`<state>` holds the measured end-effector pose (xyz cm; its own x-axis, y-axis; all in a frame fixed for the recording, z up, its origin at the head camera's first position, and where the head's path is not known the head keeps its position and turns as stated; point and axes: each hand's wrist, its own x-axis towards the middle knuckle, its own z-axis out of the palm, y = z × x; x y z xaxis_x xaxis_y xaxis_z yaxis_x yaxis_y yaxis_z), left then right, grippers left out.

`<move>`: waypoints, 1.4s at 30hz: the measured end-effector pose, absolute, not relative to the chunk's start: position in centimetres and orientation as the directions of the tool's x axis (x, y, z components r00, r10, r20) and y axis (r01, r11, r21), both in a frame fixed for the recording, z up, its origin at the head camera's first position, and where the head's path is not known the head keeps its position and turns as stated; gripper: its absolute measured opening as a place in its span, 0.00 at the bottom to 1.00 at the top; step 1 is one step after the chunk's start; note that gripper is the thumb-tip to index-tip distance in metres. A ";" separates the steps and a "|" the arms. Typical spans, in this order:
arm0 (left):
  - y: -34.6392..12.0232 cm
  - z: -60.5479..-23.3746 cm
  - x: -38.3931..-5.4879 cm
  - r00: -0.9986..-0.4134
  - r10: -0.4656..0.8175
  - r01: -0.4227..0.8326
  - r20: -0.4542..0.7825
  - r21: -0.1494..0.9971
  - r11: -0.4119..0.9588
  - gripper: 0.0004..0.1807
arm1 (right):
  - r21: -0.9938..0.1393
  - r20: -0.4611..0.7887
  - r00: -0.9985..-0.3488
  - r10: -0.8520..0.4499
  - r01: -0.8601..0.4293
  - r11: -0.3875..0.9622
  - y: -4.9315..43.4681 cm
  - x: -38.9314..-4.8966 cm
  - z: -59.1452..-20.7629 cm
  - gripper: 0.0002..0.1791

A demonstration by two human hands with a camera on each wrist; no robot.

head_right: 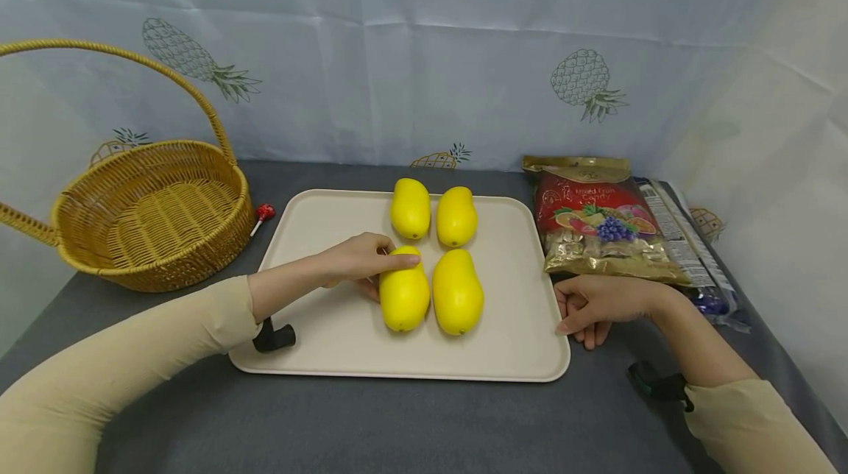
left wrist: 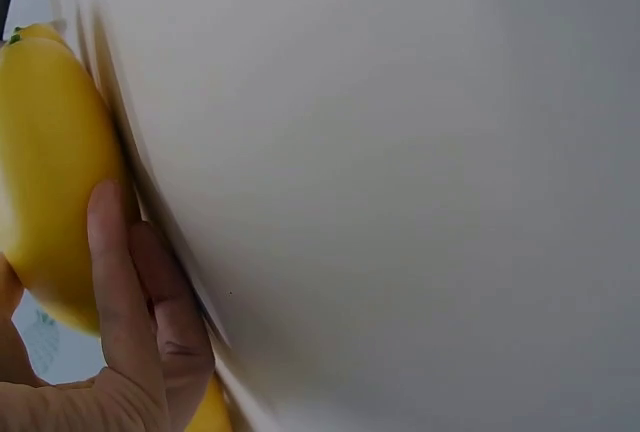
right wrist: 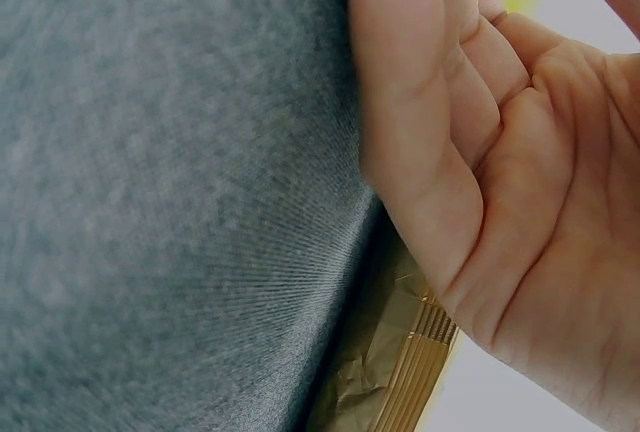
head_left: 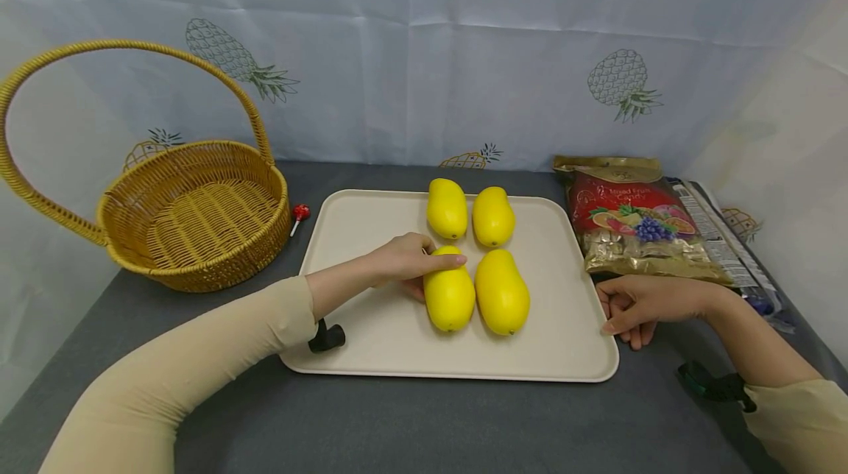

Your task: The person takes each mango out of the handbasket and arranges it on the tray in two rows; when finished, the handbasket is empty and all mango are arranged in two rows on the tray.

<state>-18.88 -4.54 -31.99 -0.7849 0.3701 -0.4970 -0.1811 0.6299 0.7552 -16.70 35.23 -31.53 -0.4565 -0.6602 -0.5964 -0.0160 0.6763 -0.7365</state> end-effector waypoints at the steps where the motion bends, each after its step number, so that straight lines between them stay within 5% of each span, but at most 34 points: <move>1: -4.6 -32.0 -18.9 -0.785 0.371 -0.179 -0.497 0.754 0.631 0.32 | -0.737 -0.597 -0.456 -0.660 -0.015 0.676 35.2 -16.7 -31.5 0.10; 34: -5.9 -31.0 -18.6 -0.796 0.361 -0.061 -0.485 0.659 0.750 0.39 | -0.731 -0.613 -0.451 -0.649 0.012 0.682 35.1 -16.7 -31.5 0.11; 42: -7.6 -29.8 -18.6 -0.853 0.320 0.017 -0.413 0.590 0.807 0.42 | -0.661 -0.635 -0.516 -0.574 -0.021 0.750 34.2 -15.8 -30.3 0.13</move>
<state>-18.55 -7.60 -29.80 -0.8530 0.3196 -0.4126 0.0173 0.8074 0.5898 -15.79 34.20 -30.25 -0.5164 -0.5741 -0.6354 -0.0208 0.7502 -0.6609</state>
